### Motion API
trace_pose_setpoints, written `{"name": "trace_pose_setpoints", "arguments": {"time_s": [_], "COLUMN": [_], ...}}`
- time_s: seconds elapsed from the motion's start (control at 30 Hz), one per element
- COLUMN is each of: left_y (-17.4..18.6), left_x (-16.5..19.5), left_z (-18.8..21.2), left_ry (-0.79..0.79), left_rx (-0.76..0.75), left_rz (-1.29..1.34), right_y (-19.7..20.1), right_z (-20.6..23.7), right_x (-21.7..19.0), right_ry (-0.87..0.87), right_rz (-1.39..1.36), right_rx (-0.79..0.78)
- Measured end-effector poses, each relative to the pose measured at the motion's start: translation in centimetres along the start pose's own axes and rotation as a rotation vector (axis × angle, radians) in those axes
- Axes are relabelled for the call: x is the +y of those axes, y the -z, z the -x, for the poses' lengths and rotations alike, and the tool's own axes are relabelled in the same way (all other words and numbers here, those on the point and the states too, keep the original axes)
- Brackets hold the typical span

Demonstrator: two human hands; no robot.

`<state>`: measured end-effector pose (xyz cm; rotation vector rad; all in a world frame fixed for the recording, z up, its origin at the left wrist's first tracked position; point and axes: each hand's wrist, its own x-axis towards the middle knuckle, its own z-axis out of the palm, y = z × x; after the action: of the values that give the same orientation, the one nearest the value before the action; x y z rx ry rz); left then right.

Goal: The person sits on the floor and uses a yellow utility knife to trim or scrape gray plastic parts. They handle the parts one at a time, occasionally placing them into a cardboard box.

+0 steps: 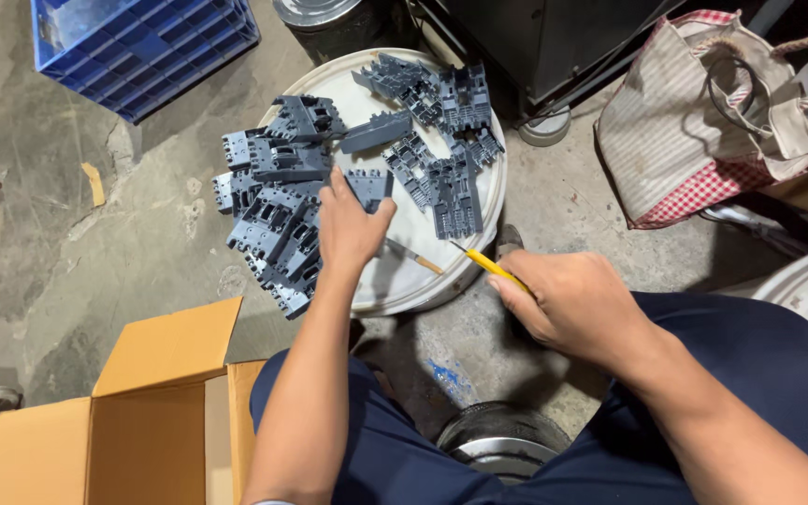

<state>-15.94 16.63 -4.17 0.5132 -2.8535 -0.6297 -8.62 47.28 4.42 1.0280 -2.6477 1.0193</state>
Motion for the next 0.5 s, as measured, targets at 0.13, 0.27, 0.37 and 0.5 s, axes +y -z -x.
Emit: {"name": "trace_pose_setpoints", "arguments": {"time_s": [0.13, 0.27, 0.37, 0.5], "left_y": [-0.6, -2.8, -4.8, -6.9], "left_x": [1.0, 0.2, -1.5, -3.4], "left_z": [-2.3, -4.0, -5.8, -7.6], "left_ry": [0.035, -0.041, -0.079, -0.141], "left_rx": [-0.066, 0.033, 0.11, 0.228], "left_rz": [-0.214, -0.317, -0.343, -0.357], "right_y": [-0.3, -0.5, -0.7, -0.9], "right_z": [-0.2, -0.5, -0.8, -1.3], "right_x": [0.3, 0.4, 0.7, 1.0], "right_ry": [0.007, 0.009, -0.013, -0.102], "right_rz": [-0.009, -0.021, -0.019, -0.017], "right_rx": [-0.006, -0.012, -0.012, -0.077]}}
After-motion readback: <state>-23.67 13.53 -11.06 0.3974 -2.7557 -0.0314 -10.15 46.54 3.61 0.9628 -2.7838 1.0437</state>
